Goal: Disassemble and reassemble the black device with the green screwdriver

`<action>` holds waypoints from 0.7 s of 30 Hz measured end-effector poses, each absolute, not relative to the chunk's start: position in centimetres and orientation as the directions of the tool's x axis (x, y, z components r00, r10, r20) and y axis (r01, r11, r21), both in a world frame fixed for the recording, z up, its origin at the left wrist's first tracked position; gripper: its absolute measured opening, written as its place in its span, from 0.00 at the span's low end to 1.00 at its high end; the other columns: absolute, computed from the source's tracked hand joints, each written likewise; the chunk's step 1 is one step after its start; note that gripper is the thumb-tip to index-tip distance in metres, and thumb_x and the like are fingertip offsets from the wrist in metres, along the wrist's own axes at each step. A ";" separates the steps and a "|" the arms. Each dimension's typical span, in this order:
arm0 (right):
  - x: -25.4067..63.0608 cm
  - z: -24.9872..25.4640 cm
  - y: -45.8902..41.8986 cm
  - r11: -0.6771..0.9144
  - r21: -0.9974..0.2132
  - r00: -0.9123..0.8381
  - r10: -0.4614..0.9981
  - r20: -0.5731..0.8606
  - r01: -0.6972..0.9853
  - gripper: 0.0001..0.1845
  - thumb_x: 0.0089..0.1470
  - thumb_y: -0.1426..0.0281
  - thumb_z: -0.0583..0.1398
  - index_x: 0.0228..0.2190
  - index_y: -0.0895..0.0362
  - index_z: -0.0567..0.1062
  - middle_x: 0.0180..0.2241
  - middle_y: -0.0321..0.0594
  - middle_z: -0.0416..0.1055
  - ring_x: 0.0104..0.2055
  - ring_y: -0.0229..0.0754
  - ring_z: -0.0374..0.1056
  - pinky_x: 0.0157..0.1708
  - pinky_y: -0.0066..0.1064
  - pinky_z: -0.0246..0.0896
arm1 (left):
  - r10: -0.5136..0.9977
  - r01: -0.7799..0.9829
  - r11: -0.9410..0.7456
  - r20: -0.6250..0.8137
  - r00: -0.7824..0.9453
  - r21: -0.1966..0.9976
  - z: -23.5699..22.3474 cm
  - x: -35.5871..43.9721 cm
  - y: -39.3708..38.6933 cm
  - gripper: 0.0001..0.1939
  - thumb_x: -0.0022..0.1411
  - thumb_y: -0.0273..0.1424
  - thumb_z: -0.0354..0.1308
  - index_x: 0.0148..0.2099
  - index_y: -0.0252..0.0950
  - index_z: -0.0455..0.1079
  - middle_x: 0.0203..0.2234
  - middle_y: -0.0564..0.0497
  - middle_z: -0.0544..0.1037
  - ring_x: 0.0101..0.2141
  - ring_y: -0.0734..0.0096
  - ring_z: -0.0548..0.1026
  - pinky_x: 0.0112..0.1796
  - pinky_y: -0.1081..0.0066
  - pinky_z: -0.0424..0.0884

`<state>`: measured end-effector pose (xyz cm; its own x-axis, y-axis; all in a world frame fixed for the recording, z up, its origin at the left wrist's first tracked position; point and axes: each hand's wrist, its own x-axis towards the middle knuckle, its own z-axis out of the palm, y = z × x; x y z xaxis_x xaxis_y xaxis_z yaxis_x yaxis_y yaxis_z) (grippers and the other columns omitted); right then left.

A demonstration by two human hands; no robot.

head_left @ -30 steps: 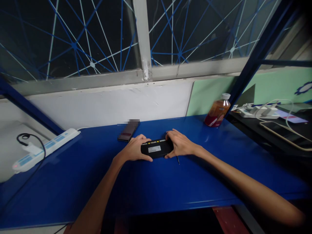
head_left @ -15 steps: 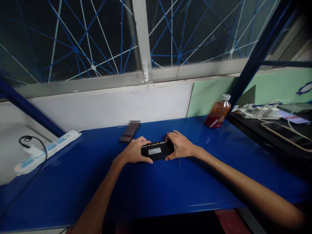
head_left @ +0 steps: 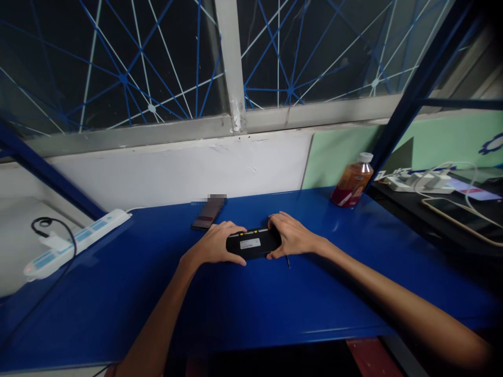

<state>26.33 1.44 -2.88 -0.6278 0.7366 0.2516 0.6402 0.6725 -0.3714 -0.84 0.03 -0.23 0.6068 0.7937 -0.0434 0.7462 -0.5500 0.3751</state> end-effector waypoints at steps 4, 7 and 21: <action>26.3 -2.8 1.3 0.667 -0.364 -0.622 0.743 0.249 0.650 0.35 0.29 0.50 0.70 0.35 0.54 0.64 0.36 0.40 0.69 0.42 0.49 0.68 0.59 0.52 0.49 | 0.785 0.751 -0.566 -0.056 0.617 0.339 -0.3 -0.9 0.1 0.41 0.44 0.58 0.63 0.59 0.51 0.65 0.46 0.49 0.71 0.48 0.53 0.68 0.49 0.55 0.60; 26.2 -2.7 1.3 0.663 -0.351 -0.618 0.746 0.246 0.661 0.35 0.29 0.50 0.70 0.35 0.54 0.65 0.36 0.39 0.69 0.42 0.49 0.68 0.60 0.52 0.47 | 0.780 0.752 -0.576 -0.059 0.623 0.321 -0.3 -0.9 0.1 0.41 0.46 0.59 0.62 0.60 0.50 0.64 0.47 0.49 0.71 0.49 0.53 0.67 0.48 0.57 0.59; 26.2 -2.7 1.4 0.669 -0.269 -0.617 0.743 0.259 0.692 0.37 0.29 0.47 0.70 0.37 0.57 0.69 0.42 0.46 0.70 0.47 0.52 0.68 0.61 0.55 0.43 | 0.775 0.737 -0.585 -0.033 0.631 0.338 -0.6 -1.1 0.2 0.39 0.50 0.57 0.60 0.62 0.50 0.63 0.48 0.49 0.71 0.47 0.54 0.68 0.48 0.58 0.60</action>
<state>26.25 1.38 -2.68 -0.6175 0.7427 0.2590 0.6925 0.6695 -0.2689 -1.10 0.22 -0.61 0.6308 0.7753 -0.0325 0.7370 -0.5854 0.3378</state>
